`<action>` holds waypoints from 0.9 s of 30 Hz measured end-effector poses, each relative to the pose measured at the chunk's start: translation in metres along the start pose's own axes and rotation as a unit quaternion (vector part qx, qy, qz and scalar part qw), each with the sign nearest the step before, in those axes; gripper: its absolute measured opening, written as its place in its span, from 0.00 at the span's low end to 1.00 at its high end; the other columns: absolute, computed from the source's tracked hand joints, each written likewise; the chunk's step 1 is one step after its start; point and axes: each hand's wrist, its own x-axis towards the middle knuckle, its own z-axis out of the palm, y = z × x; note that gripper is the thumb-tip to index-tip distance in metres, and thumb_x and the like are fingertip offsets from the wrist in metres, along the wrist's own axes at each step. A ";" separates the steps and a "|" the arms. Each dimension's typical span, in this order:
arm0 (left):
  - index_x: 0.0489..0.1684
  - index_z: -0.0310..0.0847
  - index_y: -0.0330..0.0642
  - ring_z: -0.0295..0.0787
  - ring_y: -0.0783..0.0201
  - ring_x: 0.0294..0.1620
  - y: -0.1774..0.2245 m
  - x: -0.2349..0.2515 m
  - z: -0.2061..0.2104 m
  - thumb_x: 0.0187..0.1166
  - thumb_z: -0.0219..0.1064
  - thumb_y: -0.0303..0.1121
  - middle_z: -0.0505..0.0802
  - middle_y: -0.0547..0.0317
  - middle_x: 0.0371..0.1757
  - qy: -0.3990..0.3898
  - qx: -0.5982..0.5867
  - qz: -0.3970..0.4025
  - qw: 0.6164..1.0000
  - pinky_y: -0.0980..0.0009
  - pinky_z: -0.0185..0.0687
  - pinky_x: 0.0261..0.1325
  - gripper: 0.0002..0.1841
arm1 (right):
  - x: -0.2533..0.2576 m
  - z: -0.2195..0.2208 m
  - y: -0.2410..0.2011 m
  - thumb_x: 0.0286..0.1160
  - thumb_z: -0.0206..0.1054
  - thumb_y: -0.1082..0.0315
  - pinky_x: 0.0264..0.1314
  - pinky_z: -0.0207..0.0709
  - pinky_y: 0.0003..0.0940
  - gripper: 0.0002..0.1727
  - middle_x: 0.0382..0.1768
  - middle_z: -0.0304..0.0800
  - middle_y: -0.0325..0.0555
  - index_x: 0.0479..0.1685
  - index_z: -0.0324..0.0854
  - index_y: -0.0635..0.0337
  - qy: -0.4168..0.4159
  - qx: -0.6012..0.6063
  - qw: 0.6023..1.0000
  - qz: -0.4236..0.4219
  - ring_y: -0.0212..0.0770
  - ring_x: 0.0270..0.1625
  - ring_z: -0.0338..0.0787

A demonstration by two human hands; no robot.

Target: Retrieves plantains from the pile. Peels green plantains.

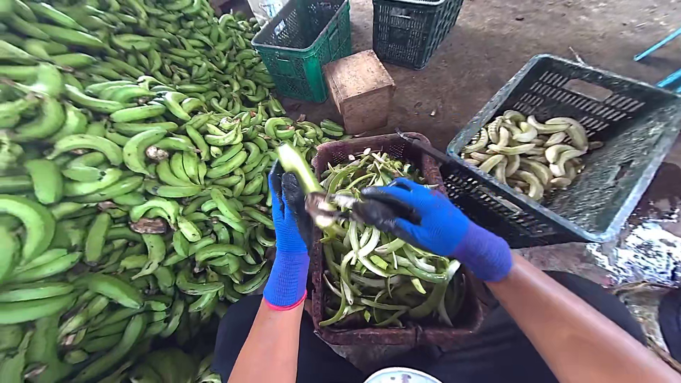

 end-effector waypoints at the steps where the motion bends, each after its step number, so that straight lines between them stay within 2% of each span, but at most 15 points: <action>1: 0.85 0.53 0.47 0.85 0.80 0.55 0.002 -0.001 0.002 0.90 0.49 0.42 0.85 0.72 0.60 0.015 -0.028 0.023 0.999 0.78 0.84 0.58 0.26 | -0.001 0.005 -0.002 0.71 0.70 0.51 0.49 0.85 0.52 0.28 0.54 0.89 0.50 0.72 0.85 0.48 -0.011 0.008 1.000 -0.019 0.47 0.50 0.90; 3: 0.84 0.50 0.49 0.86 0.78 0.55 0.004 -0.003 0.006 0.89 0.52 0.41 0.85 0.73 0.59 0.029 -0.076 0.056 0.995 0.76 0.85 0.57 0.27 | 0.001 0.006 -0.001 0.72 0.68 0.50 0.50 0.85 0.51 0.29 0.54 0.89 0.51 0.72 0.85 0.50 -0.017 0.004 0.998 -0.056 0.47 0.51 0.90; 6: 0.86 0.49 0.52 0.87 0.73 0.59 0.000 -0.001 0.005 0.86 0.61 0.46 0.86 0.70 0.63 0.020 -0.123 0.082 0.989 0.72 0.86 0.60 0.33 | 0.006 -0.001 0.003 0.71 0.67 0.47 0.49 0.85 0.48 0.30 0.55 0.89 0.51 0.71 0.86 0.49 -0.010 -0.035 0.992 -0.120 0.46 0.52 0.90; 8: 0.85 0.51 0.51 0.87 0.72 0.59 0.000 0.003 0.001 0.85 0.62 0.48 0.86 0.71 0.63 0.018 -0.110 0.105 0.988 0.70 0.87 0.60 0.33 | 0.008 -0.003 0.001 0.70 0.67 0.49 0.45 0.85 0.44 0.28 0.51 0.90 0.49 0.70 0.87 0.48 -0.001 -0.050 0.988 -0.145 0.45 0.49 0.90; 9: 0.84 0.51 0.53 0.87 0.73 0.60 0.003 0.002 0.000 0.87 0.60 0.48 0.86 0.72 0.63 0.011 -0.119 0.090 0.989 0.72 0.86 0.61 0.31 | 0.009 -0.003 -0.001 0.70 0.67 0.50 0.45 0.85 0.45 0.28 0.51 0.90 0.50 0.70 0.87 0.47 0.002 -0.054 0.988 -0.145 0.46 0.49 0.91; 11: 0.77 0.62 0.57 0.88 0.75 0.54 0.005 -0.005 -0.004 0.88 0.55 0.45 0.89 0.72 0.56 -0.031 -0.165 0.010 0.986 0.76 0.87 0.54 0.21 | 0.014 -0.005 0.000 0.70 0.69 0.51 0.48 0.85 0.49 0.27 0.52 0.90 0.51 0.71 0.86 0.46 0.009 -0.063 0.989 -0.134 0.48 0.50 0.90; 13: 0.64 0.77 0.56 0.89 0.78 0.43 0.002 -0.012 -0.010 0.88 0.54 0.44 0.92 0.71 0.45 -0.139 -0.195 -0.114 0.964 0.80 0.86 0.44 0.14 | 0.024 -0.015 0.007 0.70 0.72 0.53 0.53 0.83 0.57 0.27 0.54 0.90 0.56 0.72 0.86 0.45 0.041 -0.082 0.989 -0.119 0.56 0.54 0.90; 14: 0.62 0.79 0.52 0.88 0.77 0.37 0.006 -0.013 -0.012 0.88 0.55 0.47 0.91 0.67 0.40 -0.206 -0.172 -0.173 0.948 0.80 0.86 0.39 0.15 | 0.028 -0.022 0.013 0.70 0.71 0.56 0.56 0.80 0.62 0.27 0.57 0.89 0.60 0.73 0.85 0.47 0.065 -0.094 0.987 -0.109 0.61 0.57 0.88; 15: 0.64 0.79 0.49 0.89 0.73 0.32 0.014 -0.013 -0.011 0.87 0.57 0.51 0.92 0.62 0.38 -0.261 -0.139 -0.215 0.931 0.77 0.88 0.34 0.19 | 0.032 -0.031 0.018 0.72 0.69 0.57 0.58 0.78 0.64 0.27 0.59 0.87 0.63 0.74 0.85 0.48 0.092 -0.110 0.985 -0.097 0.64 0.59 0.87; 17: 0.77 0.70 0.54 0.89 0.76 0.38 0.030 -0.017 -0.007 0.87 0.54 0.49 0.92 0.67 0.44 -0.310 -0.030 -0.232 0.922 0.79 0.88 0.43 0.23 | 0.035 -0.044 0.022 0.79 0.63 0.54 0.63 0.77 0.62 0.27 0.61 0.86 0.62 0.77 0.81 0.47 0.123 -0.123 0.984 -0.049 0.63 0.63 0.85; 20: 0.80 0.68 0.51 0.89 0.73 0.44 0.019 -0.011 -0.007 0.90 0.49 0.43 0.91 0.63 0.51 -0.222 -0.002 -0.189 0.957 0.75 0.87 0.46 0.23 | 0.027 -0.036 0.017 0.78 0.61 0.53 0.59 0.80 0.61 0.28 0.60 0.86 0.59 0.77 0.81 0.46 0.109 -0.092 0.990 -0.011 0.58 0.60 0.87; 22: 0.71 0.74 0.52 0.88 0.76 0.45 0.009 -0.007 -0.008 0.93 0.45 0.43 0.91 0.68 0.48 -0.116 -0.057 -0.129 0.983 0.77 0.86 0.46 0.18 | 0.018 -0.015 0.007 0.74 0.65 0.49 0.56 0.82 0.59 0.29 0.57 0.88 0.56 0.74 0.84 0.47 0.082 -0.077 0.993 -0.040 0.55 0.56 0.89; 23: 0.71 0.74 0.52 0.89 0.74 0.47 0.004 -0.005 -0.008 0.93 0.45 0.45 0.91 0.66 0.51 -0.063 -0.095 -0.102 0.988 0.74 0.87 0.48 0.18 | 0.014 -0.004 0.004 0.72 0.67 0.47 0.53 0.83 0.57 0.30 0.55 0.88 0.54 0.73 0.84 0.47 0.066 -0.077 0.993 -0.060 0.53 0.54 0.89; 25: 0.80 0.65 0.51 0.88 0.72 0.56 0.003 -0.002 -0.003 0.93 0.48 0.45 0.88 0.64 0.59 0.042 -0.095 -0.056 0.993 0.70 0.87 0.57 0.21 | 0.009 0.010 0.000 0.70 0.67 0.42 0.51 0.83 0.55 0.31 0.54 0.89 0.53 0.72 0.86 0.45 0.047 -0.083 0.991 -0.092 0.53 0.54 0.89; 27: 0.86 0.58 0.50 0.86 0.73 0.60 0.007 -0.002 0.003 0.93 0.49 0.44 0.86 0.63 0.65 0.105 -0.057 -0.010 0.993 0.69 0.85 0.63 0.25 | 0.010 0.014 -0.003 0.69 0.67 0.43 0.51 0.82 0.56 0.31 0.54 0.90 0.55 0.71 0.87 0.44 0.043 -0.100 0.989 -0.101 0.55 0.54 0.89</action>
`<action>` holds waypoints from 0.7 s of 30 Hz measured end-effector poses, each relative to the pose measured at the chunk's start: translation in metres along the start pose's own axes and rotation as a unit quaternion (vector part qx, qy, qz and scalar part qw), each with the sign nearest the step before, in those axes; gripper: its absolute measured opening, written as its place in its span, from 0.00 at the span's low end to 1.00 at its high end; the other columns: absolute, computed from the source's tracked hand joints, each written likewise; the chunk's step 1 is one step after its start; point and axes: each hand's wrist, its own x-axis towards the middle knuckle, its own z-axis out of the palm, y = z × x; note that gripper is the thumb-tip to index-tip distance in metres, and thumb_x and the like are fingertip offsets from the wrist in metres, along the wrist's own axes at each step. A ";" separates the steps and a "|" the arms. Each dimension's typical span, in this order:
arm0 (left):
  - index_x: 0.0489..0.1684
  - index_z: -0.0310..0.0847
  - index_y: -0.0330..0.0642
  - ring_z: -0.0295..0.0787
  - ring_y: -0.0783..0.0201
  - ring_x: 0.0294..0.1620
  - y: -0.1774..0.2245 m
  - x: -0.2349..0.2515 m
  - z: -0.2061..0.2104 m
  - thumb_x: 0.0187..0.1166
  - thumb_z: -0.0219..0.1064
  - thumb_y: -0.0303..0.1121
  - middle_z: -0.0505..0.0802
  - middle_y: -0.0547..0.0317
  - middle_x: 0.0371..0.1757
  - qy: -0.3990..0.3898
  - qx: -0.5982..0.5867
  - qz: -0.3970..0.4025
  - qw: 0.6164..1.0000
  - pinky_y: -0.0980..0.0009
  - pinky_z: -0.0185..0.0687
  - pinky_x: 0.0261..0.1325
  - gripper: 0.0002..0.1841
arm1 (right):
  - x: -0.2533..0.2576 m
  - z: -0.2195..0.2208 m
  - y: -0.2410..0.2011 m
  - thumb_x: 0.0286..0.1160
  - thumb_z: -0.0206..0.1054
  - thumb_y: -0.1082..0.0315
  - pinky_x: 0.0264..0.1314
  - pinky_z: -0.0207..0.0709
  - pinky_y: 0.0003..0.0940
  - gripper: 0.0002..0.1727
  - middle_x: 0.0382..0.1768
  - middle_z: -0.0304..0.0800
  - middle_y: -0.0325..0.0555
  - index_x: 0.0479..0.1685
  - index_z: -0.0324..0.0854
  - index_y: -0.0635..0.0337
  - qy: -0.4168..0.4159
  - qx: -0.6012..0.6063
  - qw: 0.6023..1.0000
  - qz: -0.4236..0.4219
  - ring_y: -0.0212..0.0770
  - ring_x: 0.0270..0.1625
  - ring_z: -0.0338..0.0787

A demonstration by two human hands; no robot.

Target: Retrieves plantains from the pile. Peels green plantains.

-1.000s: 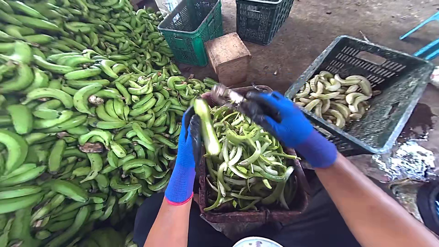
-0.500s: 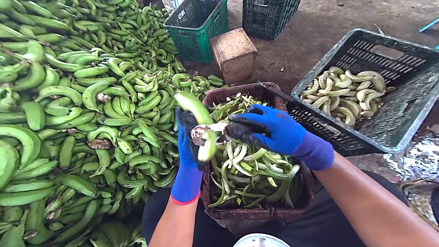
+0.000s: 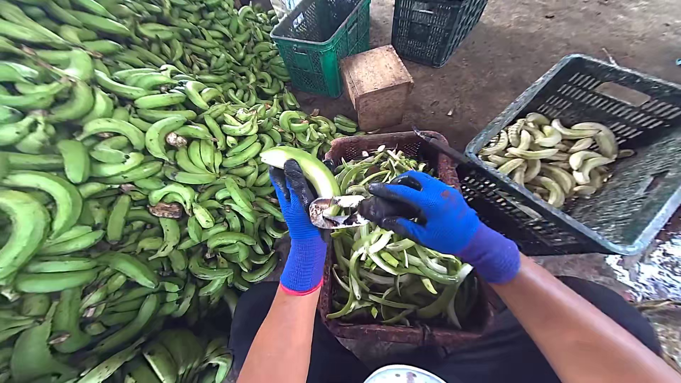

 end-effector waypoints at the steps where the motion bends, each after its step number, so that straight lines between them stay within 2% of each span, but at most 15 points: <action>1: 0.86 0.57 0.50 0.85 0.74 0.61 0.003 -0.001 0.002 0.93 0.49 0.44 0.85 0.65 0.66 0.004 0.008 0.011 1.000 0.71 0.84 0.64 0.25 | 0.002 -0.002 0.001 0.68 0.68 0.44 0.51 0.81 0.57 0.30 0.54 0.90 0.56 0.71 0.87 0.45 0.003 -0.010 1.000 0.001 0.57 0.54 0.89; 2: 0.86 0.58 0.51 0.85 0.75 0.61 0.006 -0.003 0.003 0.93 0.48 0.44 0.85 0.66 0.65 -0.016 0.003 0.011 1.000 0.72 0.84 0.64 0.24 | 0.005 -0.007 0.004 0.68 0.68 0.45 0.52 0.82 0.58 0.30 0.55 0.90 0.57 0.71 0.87 0.45 0.008 -0.023 1.000 0.004 0.57 0.55 0.89; 4: 0.79 0.65 0.54 0.87 0.77 0.55 0.007 -0.004 -0.002 0.93 0.47 0.43 0.88 0.69 0.59 -0.120 -0.014 -0.023 0.992 0.75 0.86 0.57 0.20 | 0.011 -0.019 0.014 0.70 0.69 0.47 0.54 0.81 0.59 0.30 0.57 0.88 0.58 0.73 0.85 0.45 0.014 -0.028 0.999 0.019 0.59 0.57 0.88; 7: 0.73 0.73 0.48 0.86 0.81 0.43 0.018 -0.010 -0.008 0.90 0.48 0.37 0.89 0.71 0.46 -0.305 0.082 -0.149 0.937 0.80 0.85 0.47 0.18 | 0.017 -0.036 0.036 0.76 0.64 0.49 0.60 0.78 0.63 0.28 0.62 0.87 0.58 0.75 0.83 0.46 -0.003 0.007 0.999 0.042 0.60 0.63 0.86; 8: 0.73 0.73 0.45 0.86 0.81 0.43 0.021 -0.012 -0.006 0.88 0.49 0.37 0.90 0.68 0.45 -0.374 0.125 -0.174 0.902 0.80 0.85 0.48 0.19 | 0.018 -0.038 0.042 0.79 0.61 0.49 0.64 0.77 0.62 0.28 0.63 0.87 0.56 0.76 0.82 0.46 -0.016 0.023 0.998 0.052 0.57 0.65 0.86; 9: 0.78 0.69 0.41 0.86 0.80 0.47 0.021 -0.012 -0.004 0.87 0.49 0.38 0.90 0.64 0.50 -0.437 0.159 -0.188 0.865 0.78 0.84 0.53 0.23 | 0.020 -0.039 0.045 0.82 0.58 0.49 0.65 0.78 0.60 0.27 0.64 0.88 0.53 0.77 0.82 0.45 -0.029 0.033 0.997 0.068 0.54 0.65 0.87; 10: 0.82 0.66 0.39 0.85 0.79 0.52 0.019 -0.012 -0.001 0.88 0.50 0.40 0.89 0.60 0.56 -0.483 0.182 -0.200 0.833 0.77 0.82 0.59 0.26 | 0.021 -0.037 0.045 0.85 0.55 0.49 0.66 0.78 0.59 0.26 0.63 0.89 0.50 0.76 0.82 0.45 -0.036 0.039 0.995 0.089 0.51 0.65 0.87; 11: 0.82 0.64 0.39 0.84 0.79 0.54 0.014 -0.013 0.002 0.88 0.50 0.41 0.88 0.60 0.58 -0.501 0.196 -0.211 0.816 0.77 0.81 0.60 0.26 | 0.022 -0.035 0.043 0.87 0.54 0.50 0.68 0.77 0.59 0.25 0.64 0.89 0.49 0.77 0.82 0.45 -0.040 0.049 0.991 0.114 0.49 0.65 0.88; 12: 0.84 0.64 0.41 0.85 0.77 0.54 0.008 -0.013 0.004 0.88 0.50 0.43 0.88 0.58 0.59 -0.487 0.202 -0.223 0.820 0.75 0.82 0.60 0.27 | 0.022 -0.032 0.042 0.88 0.53 0.50 0.69 0.77 0.59 0.25 0.65 0.88 0.49 0.77 0.81 0.47 -0.038 0.056 0.988 0.136 0.49 0.66 0.88; 14: 0.81 0.67 0.45 0.86 0.72 0.46 0.001 -0.014 0.006 0.90 0.49 0.44 0.89 0.58 0.52 -0.371 0.187 -0.230 0.880 0.72 0.84 0.50 0.25 | 0.018 -0.024 0.033 0.86 0.56 0.50 0.68 0.79 0.57 0.26 0.65 0.88 0.49 0.76 0.81 0.49 -0.016 0.062 0.987 0.149 0.48 0.65 0.88; 16: 0.69 0.76 0.49 0.86 0.75 0.39 -0.009 -0.009 0.003 0.92 0.49 0.45 0.89 0.64 0.42 -0.225 0.088 -0.205 0.948 0.75 0.85 0.42 0.18 | 0.009 -0.013 0.021 0.75 0.68 0.49 0.56 0.82 0.60 0.30 0.60 0.88 0.52 0.76 0.81 0.49 0.007 0.049 0.990 0.130 0.52 0.58 0.89; 17: 0.63 0.78 0.51 0.88 0.75 0.38 -0.015 -0.004 0.001 0.91 0.49 0.45 0.90 0.66 0.41 -0.175 0.002 -0.189 0.966 0.76 0.86 0.40 0.16 | 0.005 -0.007 0.017 0.69 0.71 0.48 0.53 0.82 0.60 0.32 0.58 0.88 0.53 0.75 0.82 0.48 0.021 0.037 0.993 0.107 0.53 0.56 0.89; 19: 0.56 0.81 0.53 0.91 0.73 0.39 -0.014 0.004 0.003 0.92 0.49 0.50 0.92 0.66 0.40 -0.103 -0.136 -0.186 0.968 0.74 0.89 0.39 0.17 | -0.001 0.002 0.012 0.62 0.73 0.47 0.54 0.82 0.60 0.34 0.55 0.89 0.57 0.72 0.85 0.50 0.054 0.001 0.998 0.044 0.58 0.56 0.89; 21: 0.54 0.80 0.52 0.91 0.70 0.44 -0.007 0.008 0.006 0.92 0.45 0.52 0.91 0.64 0.42 -0.061 -0.209 -0.189 0.958 0.70 0.90 0.45 0.20 | -0.003 0.006 0.010 0.60 0.74 0.48 0.55 0.80 0.61 0.33 0.55 0.90 0.58 0.68 0.88 0.51 0.084 -0.023 0.996 0.012 0.61 0.57 0.89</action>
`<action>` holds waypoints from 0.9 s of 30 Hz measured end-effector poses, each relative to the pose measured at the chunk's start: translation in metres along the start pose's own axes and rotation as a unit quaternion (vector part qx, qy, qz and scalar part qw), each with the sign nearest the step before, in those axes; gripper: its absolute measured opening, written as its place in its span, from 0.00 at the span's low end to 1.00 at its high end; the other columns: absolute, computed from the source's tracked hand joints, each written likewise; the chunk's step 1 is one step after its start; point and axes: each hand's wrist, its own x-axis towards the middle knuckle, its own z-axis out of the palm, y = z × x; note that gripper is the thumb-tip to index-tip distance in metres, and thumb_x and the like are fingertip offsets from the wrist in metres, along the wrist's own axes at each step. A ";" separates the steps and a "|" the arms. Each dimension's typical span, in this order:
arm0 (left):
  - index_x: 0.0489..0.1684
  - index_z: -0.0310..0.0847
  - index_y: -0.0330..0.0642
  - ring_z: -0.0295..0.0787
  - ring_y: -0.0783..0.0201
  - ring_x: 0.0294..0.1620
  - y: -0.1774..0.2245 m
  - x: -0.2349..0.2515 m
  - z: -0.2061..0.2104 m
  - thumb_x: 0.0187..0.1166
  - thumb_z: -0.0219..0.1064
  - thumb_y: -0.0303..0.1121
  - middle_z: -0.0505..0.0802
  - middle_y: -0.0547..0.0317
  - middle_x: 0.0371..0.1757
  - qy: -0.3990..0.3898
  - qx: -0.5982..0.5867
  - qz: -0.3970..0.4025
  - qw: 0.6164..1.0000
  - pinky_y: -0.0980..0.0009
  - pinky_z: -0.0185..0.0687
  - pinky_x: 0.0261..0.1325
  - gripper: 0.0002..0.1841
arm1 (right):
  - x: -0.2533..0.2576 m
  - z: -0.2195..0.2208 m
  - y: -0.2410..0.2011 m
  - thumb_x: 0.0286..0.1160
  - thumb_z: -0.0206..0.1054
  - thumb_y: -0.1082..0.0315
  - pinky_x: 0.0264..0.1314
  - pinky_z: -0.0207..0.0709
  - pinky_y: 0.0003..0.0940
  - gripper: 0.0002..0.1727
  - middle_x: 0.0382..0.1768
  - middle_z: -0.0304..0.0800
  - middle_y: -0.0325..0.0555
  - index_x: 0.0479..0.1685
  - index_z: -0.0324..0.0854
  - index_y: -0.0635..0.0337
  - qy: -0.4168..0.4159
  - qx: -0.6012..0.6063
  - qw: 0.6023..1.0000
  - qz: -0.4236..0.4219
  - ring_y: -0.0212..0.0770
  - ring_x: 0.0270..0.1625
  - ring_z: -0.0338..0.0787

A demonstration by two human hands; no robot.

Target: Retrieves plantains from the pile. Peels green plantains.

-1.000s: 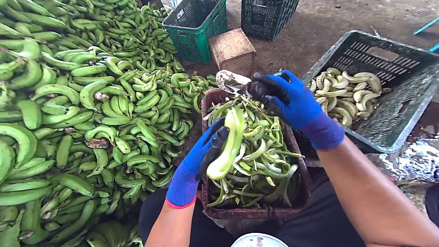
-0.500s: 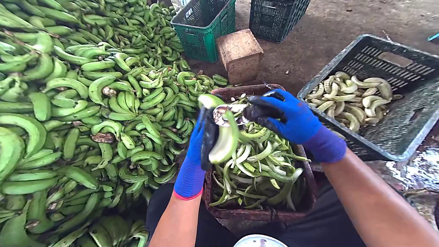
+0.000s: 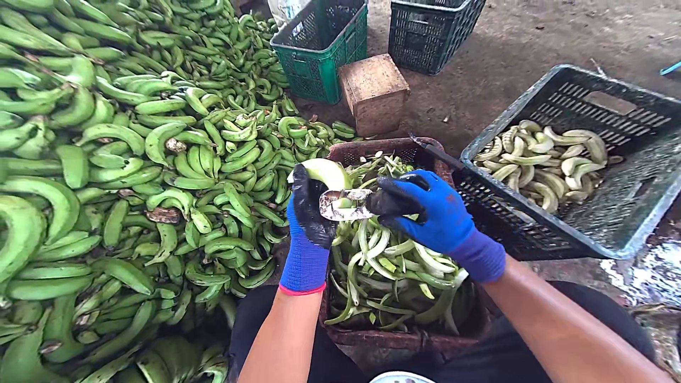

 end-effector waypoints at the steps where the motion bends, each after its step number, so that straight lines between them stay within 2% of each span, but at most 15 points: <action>1: 0.54 0.79 0.51 0.91 0.69 0.46 0.001 0.001 0.002 0.93 0.43 0.52 0.91 0.63 0.43 0.007 -0.027 0.012 1.000 0.68 0.90 0.48 0.21 | 0.001 0.000 -0.001 0.59 0.74 0.49 0.55 0.79 0.61 0.32 0.55 0.90 0.59 0.68 0.88 0.51 0.016 -0.011 1.000 -0.006 0.62 0.57 0.88; 4: 0.52 0.79 0.52 0.91 0.69 0.46 0.001 0.002 0.006 0.94 0.41 0.49 0.91 0.64 0.41 0.003 -0.085 0.046 0.995 0.67 0.89 0.50 0.20 | 0.005 0.000 -0.001 0.60 0.74 0.49 0.55 0.79 0.60 0.32 0.56 0.89 0.59 0.68 0.88 0.50 0.039 -0.042 0.998 -0.005 0.61 0.58 0.87; 6: 0.57 0.78 0.50 0.90 0.67 0.52 0.001 0.003 0.007 0.94 0.39 0.49 0.91 0.61 0.48 -0.011 -0.099 0.052 0.994 0.65 0.88 0.56 0.21 | 0.008 -0.001 -0.001 0.60 0.74 0.50 0.53 0.80 0.60 0.31 0.56 0.89 0.59 0.68 0.88 0.50 0.039 -0.056 0.998 0.002 0.62 0.57 0.88; 8: 0.62 0.77 0.49 0.89 0.64 0.58 0.001 0.003 0.007 0.94 0.42 0.47 0.90 0.59 0.54 -0.026 -0.100 0.064 0.993 0.62 0.87 0.62 0.20 | 0.010 -0.004 -0.002 0.61 0.73 0.52 0.53 0.80 0.62 0.33 0.58 0.88 0.62 0.71 0.86 0.52 0.024 -0.055 0.998 0.013 0.64 0.58 0.88; 10: 0.63 0.77 0.49 0.89 0.64 0.59 0.002 0.001 0.012 0.94 0.43 0.46 0.91 0.59 0.55 -0.038 -0.099 0.080 0.991 0.62 0.87 0.62 0.19 | 0.012 -0.009 -0.004 0.63 0.71 0.50 0.55 0.81 0.61 0.34 0.59 0.88 0.62 0.74 0.83 0.53 0.007 -0.058 0.998 0.020 0.64 0.59 0.88; 13: 0.64 0.76 0.50 0.89 0.63 0.60 0.001 -0.002 0.016 0.94 0.43 0.45 0.90 0.59 0.56 -0.055 -0.109 0.094 0.988 0.62 0.87 0.63 0.18 | 0.012 -0.012 -0.009 0.66 0.66 0.49 0.53 0.81 0.60 0.35 0.59 0.87 0.63 0.76 0.81 0.56 0.002 -0.059 0.998 0.035 0.63 0.58 0.88; 17: 0.65 0.74 0.49 0.89 0.64 0.59 -0.002 -0.006 0.023 0.95 0.43 0.44 0.90 0.59 0.56 -0.115 -0.055 0.141 0.982 0.64 0.87 0.62 0.17 | 0.014 -0.019 -0.010 0.76 0.61 0.53 0.48 0.83 0.59 0.32 0.59 0.85 0.60 0.81 0.76 0.53 -0.039 -0.022 0.992 0.118 0.59 0.55 0.88; 19: 0.65 0.76 0.53 0.89 0.69 0.56 -0.003 -0.006 0.022 0.93 0.46 0.46 0.90 0.64 0.55 -0.179 -0.015 0.126 0.976 0.69 0.87 0.59 0.16 | 0.017 -0.031 -0.002 0.80 0.58 0.52 0.50 0.83 0.58 0.31 0.62 0.85 0.55 0.83 0.74 0.48 -0.079 0.012 0.990 0.118 0.54 0.55 0.89; 22: 0.72 0.77 0.54 0.90 0.75 0.48 0.002 -0.005 0.016 0.89 0.55 0.49 0.91 0.67 0.54 -0.273 0.026 0.025 0.961 0.78 0.88 0.49 0.20 | 0.019 -0.040 0.013 0.75 0.59 0.53 0.54 0.82 0.54 0.32 0.61 0.85 0.53 0.81 0.76 0.48 -0.076 0.028 0.994 0.067 0.50 0.57 0.88; 23: 0.75 0.75 0.55 0.90 0.76 0.46 0.003 -0.006 0.014 0.89 0.54 0.51 0.92 0.67 0.53 -0.269 0.063 -0.008 0.961 0.78 0.88 0.47 0.21 | 0.018 -0.039 0.018 0.73 0.62 0.53 0.56 0.82 0.53 0.32 0.61 0.85 0.53 0.80 0.77 0.49 -0.065 0.024 0.996 0.053 0.50 0.58 0.87; 24: 0.72 0.76 0.55 0.89 0.77 0.42 0.004 -0.008 0.014 0.91 0.50 0.51 0.92 0.69 0.48 -0.233 0.123 -0.026 0.964 0.79 0.88 0.45 0.20 | 0.017 -0.038 0.023 0.70 0.66 0.53 0.56 0.82 0.55 0.33 0.60 0.86 0.55 0.79 0.79 0.50 -0.054 0.010 0.998 0.043 0.53 0.58 0.87; 25: 0.65 0.78 0.55 0.86 0.81 0.37 0.002 -0.013 0.017 0.93 0.46 0.49 0.90 0.71 0.41 -0.165 0.220 -0.025 0.961 0.82 0.84 0.39 0.18 | 0.016 -0.036 0.027 0.68 0.69 0.52 0.56 0.81 0.58 0.33 0.59 0.86 0.57 0.77 0.81 0.50 -0.048 -0.016 0.998 0.035 0.57 0.58 0.87; 26: 0.65 0.78 0.50 0.83 0.81 0.35 -0.002 -0.016 0.020 0.94 0.45 0.44 0.87 0.68 0.39 -0.105 0.314 -0.013 0.944 0.81 0.81 0.39 0.18 | 0.014 -0.032 0.030 0.65 0.71 0.51 0.54 0.80 0.60 0.33 0.58 0.87 0.60 0.75 0.83 0.49 -0.046 -0.045 0.997 0.031 0.61 0.57 0.87; 27: 0.69 0.76 0.44 0.81 0.78 0.39 -0.006 -0.018 0.022 0.94 0.45 0.40 0.86 0.62 0.44 -0.077 0.388 0.003 0.918 0.78 0.79 0.44 0.19 | 0.014 -0.029 0.030 0.65 0.72 0.52 0.52 0.79 0.62 0.32 0.58 0.87 0.61 0.75 0.83 0.48 -0.052 -0.063 0.996 0.040 0.63 0.56 0.87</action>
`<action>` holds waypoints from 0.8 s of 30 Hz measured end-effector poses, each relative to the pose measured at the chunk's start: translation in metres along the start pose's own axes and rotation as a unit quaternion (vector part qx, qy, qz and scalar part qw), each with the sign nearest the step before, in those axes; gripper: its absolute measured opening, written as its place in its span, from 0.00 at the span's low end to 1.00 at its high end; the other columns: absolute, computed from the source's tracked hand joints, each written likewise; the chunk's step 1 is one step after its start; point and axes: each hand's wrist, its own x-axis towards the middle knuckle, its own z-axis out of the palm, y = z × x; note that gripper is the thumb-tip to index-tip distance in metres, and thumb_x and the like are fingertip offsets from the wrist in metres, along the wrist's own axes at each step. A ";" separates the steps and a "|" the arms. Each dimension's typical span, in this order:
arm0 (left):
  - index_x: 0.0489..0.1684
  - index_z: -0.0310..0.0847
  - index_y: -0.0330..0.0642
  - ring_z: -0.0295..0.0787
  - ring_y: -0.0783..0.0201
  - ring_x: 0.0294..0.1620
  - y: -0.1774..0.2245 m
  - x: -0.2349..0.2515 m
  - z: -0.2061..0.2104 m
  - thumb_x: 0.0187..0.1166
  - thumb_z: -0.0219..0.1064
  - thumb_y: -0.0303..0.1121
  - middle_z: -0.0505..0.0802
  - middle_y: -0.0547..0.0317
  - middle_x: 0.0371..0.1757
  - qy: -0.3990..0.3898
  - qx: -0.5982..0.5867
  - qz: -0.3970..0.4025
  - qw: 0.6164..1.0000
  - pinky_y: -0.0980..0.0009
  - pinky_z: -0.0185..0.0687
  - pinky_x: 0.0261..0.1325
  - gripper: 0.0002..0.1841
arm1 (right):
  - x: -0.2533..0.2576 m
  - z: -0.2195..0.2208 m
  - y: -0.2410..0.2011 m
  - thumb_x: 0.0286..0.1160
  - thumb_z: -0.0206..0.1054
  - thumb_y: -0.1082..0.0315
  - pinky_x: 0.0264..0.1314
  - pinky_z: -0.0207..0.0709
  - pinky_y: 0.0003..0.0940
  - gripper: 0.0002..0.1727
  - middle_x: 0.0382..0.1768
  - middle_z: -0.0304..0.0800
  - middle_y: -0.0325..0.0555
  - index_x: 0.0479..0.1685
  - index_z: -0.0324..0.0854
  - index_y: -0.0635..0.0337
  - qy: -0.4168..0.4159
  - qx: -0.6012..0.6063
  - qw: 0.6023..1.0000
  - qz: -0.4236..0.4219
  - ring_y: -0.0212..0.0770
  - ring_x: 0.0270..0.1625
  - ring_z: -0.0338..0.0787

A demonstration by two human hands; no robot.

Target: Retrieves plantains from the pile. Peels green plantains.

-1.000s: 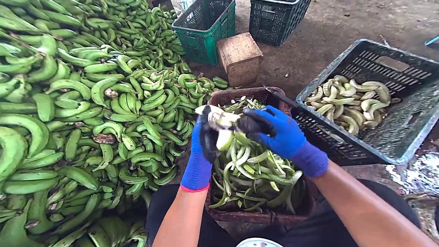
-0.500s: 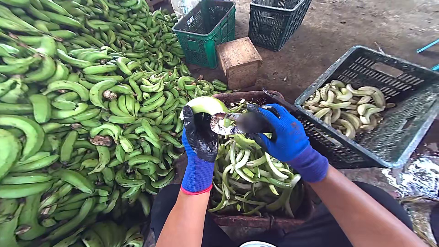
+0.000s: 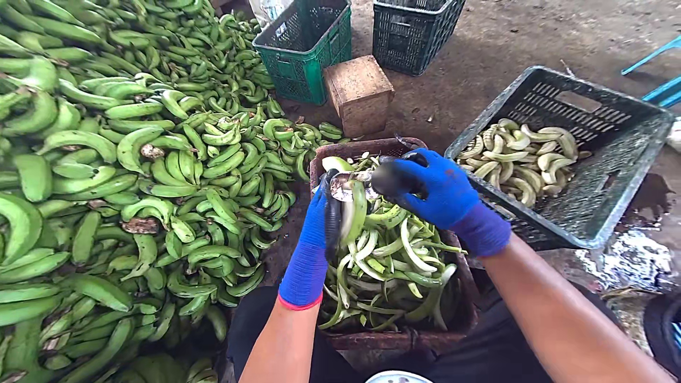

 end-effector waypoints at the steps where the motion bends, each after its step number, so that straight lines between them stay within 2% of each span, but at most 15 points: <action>1: 0.75 0.73 0.39 0.81 0.74 0.48 0.001 -0.002 0.002 0.94 0.45 0.38 0.87 0.55 0.53 0.004 0.059 0.008 0.998 0.73 0.78 0.54 0.21 | 0.000 0.000 -0.003 0.69 0.70 0.53 0.52 0.79 0.62 0.31 0.60 0.86 0.61 0.77 0.82 0.47 -0.023 0.001 0.999 0.026 0.63 0.57 0.87; 2: 0.81 0.68 0.37 0.82 0.70 0.57 0.002 -0.004 0.002 0.93 0.44 0.38 0.86 0.49 0.62 -0.012 0.100 0.017 0.995 0.69 0.77 0.64 0.23 | 0.001 -0.002 -0.006 0.76 0.67 0.55 0.53 0.80 0.63 0.29 0.62 0.85 0.60 0.80 0.79 0.47 -0.050 0.021 0.997 0.057 0.62 0.58 0.87; 3: 0.84 0.64 0.36 0.83 0.66 0.61 0.003 -0.005 0.001 0.93 0.44 0.37 0.86 0.44 0.66 -0.042 0.136 0.029 0.989 0.64 0.76 0.68 0.25 | 0.002 -0.005 -0.008 0.82 0.62 0.56 0.56 0.80 0.66 0.28 0.64 0.84 0.60 0.82 0.77 0.47 -0.076 0.049 0.992 0.087 0.61 0.60 0.87; 5: 0.81 0.68 0.35 0.88 0.58 0.56 0.001 -0.004 0.000 0.92 0.44 0.40 0.90 0.41 0.57 -0.122 0.213 0.066 0.967 0.55 0.81 0.63 0.25 | 0.005 -0.011 -0.006 0.90 0.51 0.50 0.66 0.78 0.64 0.26 0.66 0.88 0.53 0.81 0.78 0.46 -0.121 0.102 0.981 0.116 0.54 0.66 0.88; 6: 0.79 0.70 0.33 0.89 0.52 0.57 0.002 -0.004 -0.001 0.92 0.46 0.38 0.90 0.38 0.56 -0.171 0.245 0.078 0.951 0.51 0.81 0.64 0.24 | 0.007 -0.014 -0.006 0.92 0.47 0.49 0.70 0.76 0.62 0.27 0.66 0.90 0.50 0.78 0.80 0.47 -0.148 0.124 0.973 0.126 0.51 0.67 0.89; 7: 0.75 0.74 0.31 0.90 0.48 0.55 0.002 -0.004 -0.001 0.92 0.48 0.37 0.91 0.37 0.52 -0.210 0.271 0.090 0.935 0.48 0.81 0.62 0.23 | 0.009 -0.014 -0.003 0.94 0.46 0.50 0.69 0.76 0.61 0.26 0.63 0.92 0.52 0.76 0.82 0.49 -0.179 0.137 0.963 0.147 0.51 0.65 0.90; 9: 0.72 0.77 0.33 0.90 0.47 0.55 -0.001 -0.003 0.003 0.91 0.50 0.37 0.92 0.38 0.50 -0.253 0.305 0.077 0.915 0.46 0.80 0.62 0.21 | 0.015 -0.006 0.005 0.95 0.46 0.54 0.69 0.75 0.62 0.25 0.59 0.92 0.57 0.76 0.81 0.52 -0.233 0.149 0.938 0.211 0.55 0.62 0.90; 11: 0.80 0.71 0.36 0.88 0.43 0.61 -0.008 -0.001 0.003 0.93 0.49 0.40 0.91 0.34 0.56 -0.204 0.296 0.020 0.933 0.43 0.77 0.67 0.24 | 0.014 0.005 0.009 0.95 0.45 0.51 0.60 0.78 0.61 0.26 0.51 0.92 0.57 0.77 0.79 0.50 -0.223 0.142 0.936 0.232 0.54 0.51 0.91; 13: 0.89 0.61 0.44 0.85 0.45 0.66 -0.016 0.005 -0.004 0.92 0.48 0.47 0.87 0.36 0.65 -0.101 0.231 -0.034 0.967 0.44 0.75 0.70 0.29 | 0.006 0.009 -0.001 0.92 0.51 0.48 0.60 0.80 0.62 0.26 0.56 0.93 0.53 0.81 0.76 0.46 -0.160 0.130 0.959 0.193 0.53 0.54 0.92; 15: 0.90 0.59 0.48 0.83 0.54 0.68 -0.018 0.009 -0.016 0.92 0.50 0.47 0.84 0.43 0.72 -0.028 0.134 -0.065 0.988 0.52 0.75 0.72 0.29 | -0.002 0.016 -0.011 0.82 0.64 0.54 0.62 0.80 0.66 0.29 0.64 0.89 0.54 0.84 0.73 0.45 -0.123 0.102 0.979 0.130 0.57 0.62 0.90; 16: 0.87 0.63 0.47 0.84 0.62 0.59 -0.021 0.010 -0.022 0.92 0.49 0.44 0.86 0.49 0.66 -0.005 0.078 -0.069 0.995 0.61 0.79 0.64 0.26 | -0.006 0.019 -0.015 0.75 0.71 0.56 0.60 0.80 0.67 0.33 0.63 0.88 0.57 0.83 0.74 0.47 -0.113 0.079 0.987 0.087 0.60 0.62 0.89; 17: 0.79 0.70 0.47 0.84 0.71 0.46 -0.026 0.012 -0.026 0.93 0.48 0.42 0.88 0.58 0.54 0.008 0.005 -0.072 0.997 0.71 0.81 0.50 0.21 | -0.010 0.025 -0.017 0.68 0.75 0.53 0.57 0.80 0.65 0.35 0.60 0.89 0.58 0.81 0.77 0.47 -0.096 0.053 0.993 0.033 0.61 0.59 0.89; 19: 0.61 0.79 0.49 0.87 0.73 0.33 -0.028 0.012 -0.032 0.93 0.46 0.48 0.90 0.63 0.39 -0.014 -0.161 -0.110 0.981 0.76 0.85 0.35 0.19 | -0.017 0.035 -0.016 0.61 0.74 0.46 0.50 0.82 0.60 0.35 0.52 0.91 0.58 0.74 0.85 0.46 -0.033 0.009 0.996 -0.080 0.61 0.53 0.90; 21: 0.56 0.81 0.50 0.90 0.70 0.36 -0.027 0.012 -0.038 0.92 0.46 0.52 0.91 0.62 0.39 -0.044 -0.265 -0.122 0.955 0.73 0.88 0.37 0.21 | -0.019 0.038 -0.015 0.62 0.72 0.45 0.47 0.81 0.58 0.30 0.51 0.92 0.57 0.67 0.90 0.44 0.015 -0.012 0.990 -0.142 0.61 0.51 0.90; 24: 0.51 0.82 0.50 0.91 0.70 0.36 -0.021 0.011 -0.042 0.92 0.43 0.49 0.91 0.61 0.38 -0.047 -0.366 -0.121 0.921 0.74 0.89 0.37 0.21 | -0.018 0.032 -0.015 0.62 0.74 0.47 0.51 0.80 0.60 0.25 0.52 0.91 0.58 0.60 0.93 0.44 0.059 -0.034 0.985 -0.156 0.61 0.52 0.90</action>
